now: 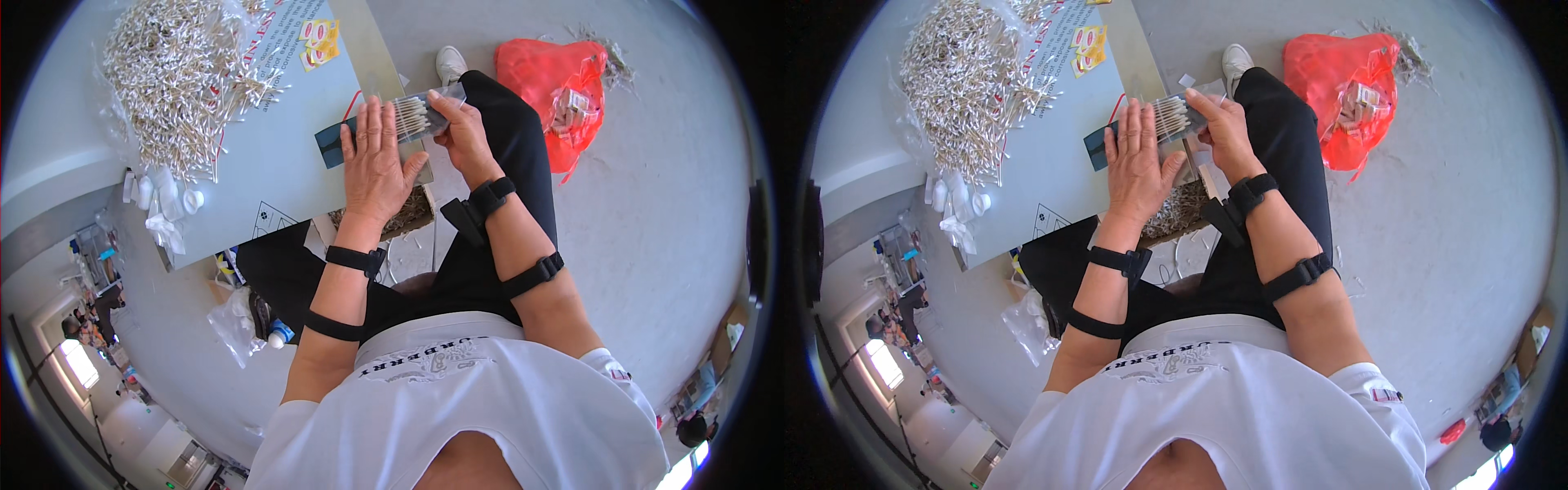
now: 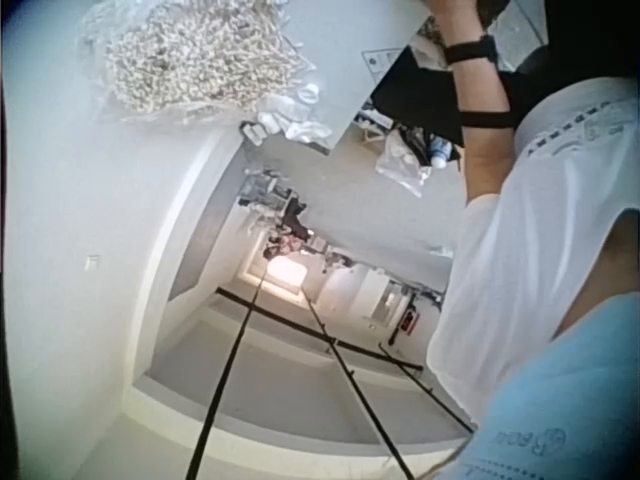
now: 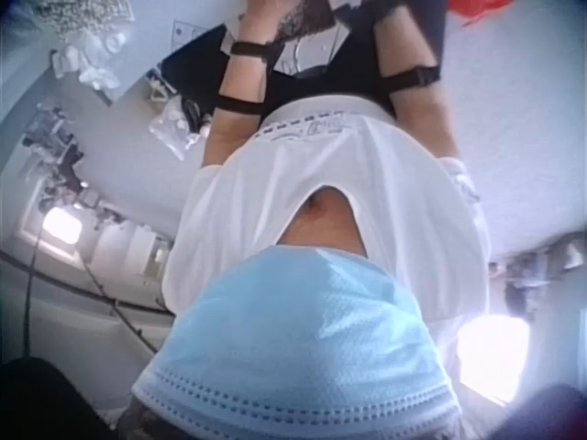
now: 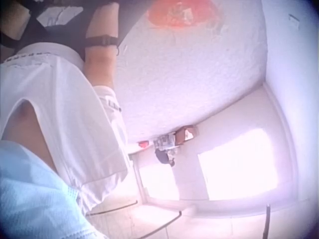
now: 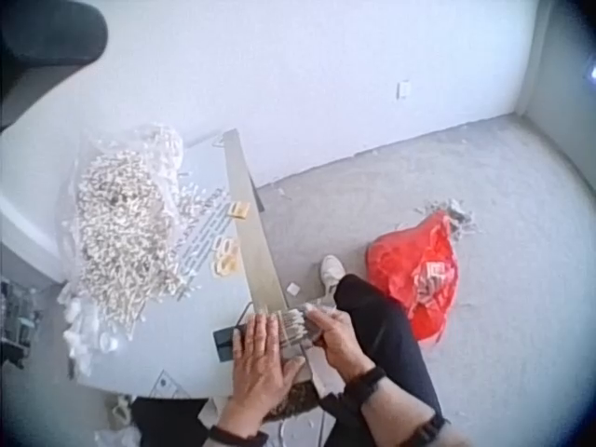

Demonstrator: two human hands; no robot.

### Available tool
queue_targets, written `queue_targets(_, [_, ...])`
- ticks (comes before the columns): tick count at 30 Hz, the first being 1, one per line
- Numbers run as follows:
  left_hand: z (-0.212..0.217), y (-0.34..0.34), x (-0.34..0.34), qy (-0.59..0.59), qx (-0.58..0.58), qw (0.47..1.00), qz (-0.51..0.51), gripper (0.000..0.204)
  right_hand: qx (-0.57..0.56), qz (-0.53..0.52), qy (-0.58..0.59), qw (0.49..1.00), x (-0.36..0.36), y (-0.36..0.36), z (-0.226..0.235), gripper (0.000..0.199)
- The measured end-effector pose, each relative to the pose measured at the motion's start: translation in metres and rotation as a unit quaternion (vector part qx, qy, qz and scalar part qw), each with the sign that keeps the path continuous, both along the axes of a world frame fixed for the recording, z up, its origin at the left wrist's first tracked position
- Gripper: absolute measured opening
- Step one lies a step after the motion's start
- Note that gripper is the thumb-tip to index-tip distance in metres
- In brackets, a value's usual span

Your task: Organizing cotton swabs into small bundles and placing them into plastic packaging with labels.

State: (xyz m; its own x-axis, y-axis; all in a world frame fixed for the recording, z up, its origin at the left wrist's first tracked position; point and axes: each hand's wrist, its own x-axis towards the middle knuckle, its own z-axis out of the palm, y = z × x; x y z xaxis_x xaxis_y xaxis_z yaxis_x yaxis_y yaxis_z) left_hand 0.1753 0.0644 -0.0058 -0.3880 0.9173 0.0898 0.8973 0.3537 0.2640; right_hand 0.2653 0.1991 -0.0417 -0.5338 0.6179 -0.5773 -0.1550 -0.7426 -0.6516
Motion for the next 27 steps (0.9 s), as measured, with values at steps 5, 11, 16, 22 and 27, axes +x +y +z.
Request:
queue_targets(5, [0.0,-0.002,-0.004,0.008,-0.034,0.999,-0.027,0.083,0.09,0.042,-0.028,0.995,-0.007,-0.009,0.009,0.009])
queue_targets(11, [0.0,-0.001,-0.004,0.008,-0.026,0.999,-0.02,0.083,0.015,0.02,0.042,0.999,0.001,-0.005,0.0,0.003])
queue_targets(16, [0.009,0.005,0.003,-0.005,-0.024,1.0,0.005,0.074,0.041,0.006,0.015,0.999,0.002,-0.007,0.0,0.005])
queue_targets(22, [0.003,0.011,0.003,-0.018,0.027,0.999,-0.012,0.063,0.069,0.008,0.001,0.998,0.001,-0.009,0.0,0.007])
queue_targets(27, [-0.001,0.01,-0.003,-0.03,0.032,0.999,-0.032,0.06,0.087,-0.003,-0.011,0.996,-0.001,-0.01,-0.001,0.008])
